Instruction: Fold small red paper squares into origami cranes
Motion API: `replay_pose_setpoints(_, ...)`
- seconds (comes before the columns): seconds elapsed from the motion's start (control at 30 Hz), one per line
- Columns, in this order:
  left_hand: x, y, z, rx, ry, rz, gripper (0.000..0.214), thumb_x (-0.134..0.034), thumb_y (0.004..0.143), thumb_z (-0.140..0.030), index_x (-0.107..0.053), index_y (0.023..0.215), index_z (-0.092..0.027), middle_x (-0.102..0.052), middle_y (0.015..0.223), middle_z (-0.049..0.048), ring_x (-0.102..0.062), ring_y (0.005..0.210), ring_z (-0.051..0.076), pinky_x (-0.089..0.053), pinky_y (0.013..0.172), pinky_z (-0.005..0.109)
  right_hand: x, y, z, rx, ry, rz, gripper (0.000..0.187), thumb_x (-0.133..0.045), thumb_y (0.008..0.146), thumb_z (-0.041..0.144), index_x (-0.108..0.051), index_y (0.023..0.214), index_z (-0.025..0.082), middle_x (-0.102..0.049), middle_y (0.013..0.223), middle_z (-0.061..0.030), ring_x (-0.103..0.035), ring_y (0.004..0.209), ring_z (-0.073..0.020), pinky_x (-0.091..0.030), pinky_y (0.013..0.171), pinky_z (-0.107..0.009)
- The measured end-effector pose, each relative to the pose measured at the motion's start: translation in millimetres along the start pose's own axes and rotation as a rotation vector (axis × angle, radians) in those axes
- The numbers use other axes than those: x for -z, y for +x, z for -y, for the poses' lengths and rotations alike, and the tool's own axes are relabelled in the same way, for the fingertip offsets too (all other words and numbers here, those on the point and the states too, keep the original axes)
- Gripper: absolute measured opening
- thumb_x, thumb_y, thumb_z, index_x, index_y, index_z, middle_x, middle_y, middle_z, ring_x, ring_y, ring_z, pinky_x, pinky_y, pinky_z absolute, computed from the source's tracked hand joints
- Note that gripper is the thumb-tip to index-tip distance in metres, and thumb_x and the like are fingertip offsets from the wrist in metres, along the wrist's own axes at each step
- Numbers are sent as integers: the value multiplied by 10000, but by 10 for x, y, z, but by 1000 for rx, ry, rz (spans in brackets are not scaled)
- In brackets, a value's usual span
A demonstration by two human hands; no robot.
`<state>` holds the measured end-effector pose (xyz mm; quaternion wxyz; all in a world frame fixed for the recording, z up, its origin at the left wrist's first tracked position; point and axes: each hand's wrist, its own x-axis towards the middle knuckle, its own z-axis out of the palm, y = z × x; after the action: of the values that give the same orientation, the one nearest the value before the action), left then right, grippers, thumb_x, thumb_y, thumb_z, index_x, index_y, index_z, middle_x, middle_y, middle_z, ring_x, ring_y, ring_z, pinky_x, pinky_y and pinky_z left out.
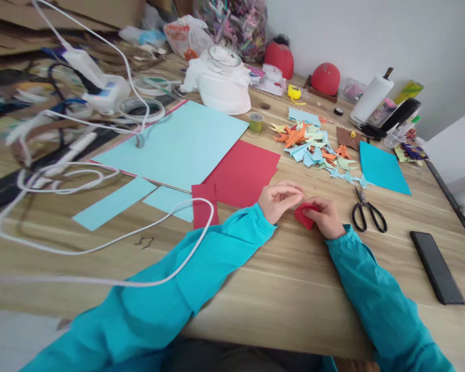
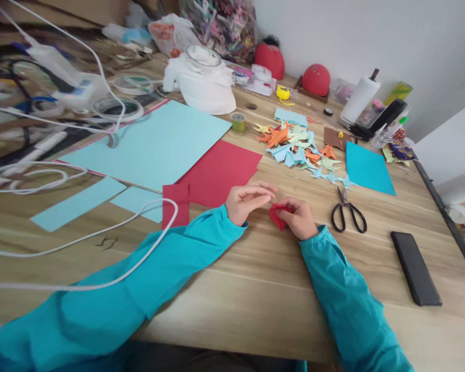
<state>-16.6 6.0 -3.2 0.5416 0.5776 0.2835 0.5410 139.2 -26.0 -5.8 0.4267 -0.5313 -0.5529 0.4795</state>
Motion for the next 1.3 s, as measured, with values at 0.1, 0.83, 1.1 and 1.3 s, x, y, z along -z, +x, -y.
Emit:
replay_pose_setpoints(0.1, 2, -18, 21, -33, -22, 51, 133, -658, 607, -129, -697, 734, -132, -640, 909, 101, -602, 831, 187, -499, 637, 270, 3, 6, -8, 17, 1, -8, 77, -614, 618, 197, -636, 677, 154, -597, 545, 19, -487, 471, -95, -385, 453, -219)
replay_pose_setpoints(0.83, -90, -12, 144, 269, -108, 81, 301, -721, 566, -189, -640, 847, -118, -672, 805, 65, -625, 739, 165, -507, 718, 320, 22, 16, -53, 40, 165, -90, 100, -693, 621, 231, -671, 701, 175, -639, 628, 7, -534, 553, -109, -411, 516, -228)
replay_pose_setpoints(1.1, -71, 34, 152, 323, -133, -74, 161, -700, 575, -206, -610, 681, -127, -646, 635, 4, -592, 599, 113, -498, 626, 261, 52, 12, -90, 31, 278, -59, 345, -505, 775, 464, -660, 755, 157, -557, 499, -2, -465, 419, -106, -335, 412, -229)
replay_pose_setpoints(1.3, -65, 47, 161, 289, -149, -141, 189, -714, 556, -219, -610, 685, -128, -632, 622, -4, -578, 578, 99, -493, 599, 241, 59, 21, -78, -3, 273, -70, 243, -552, 760, 376, -653, 742, 155, -552, 479, 4, -468, 419, -109, -336, 431, -229)
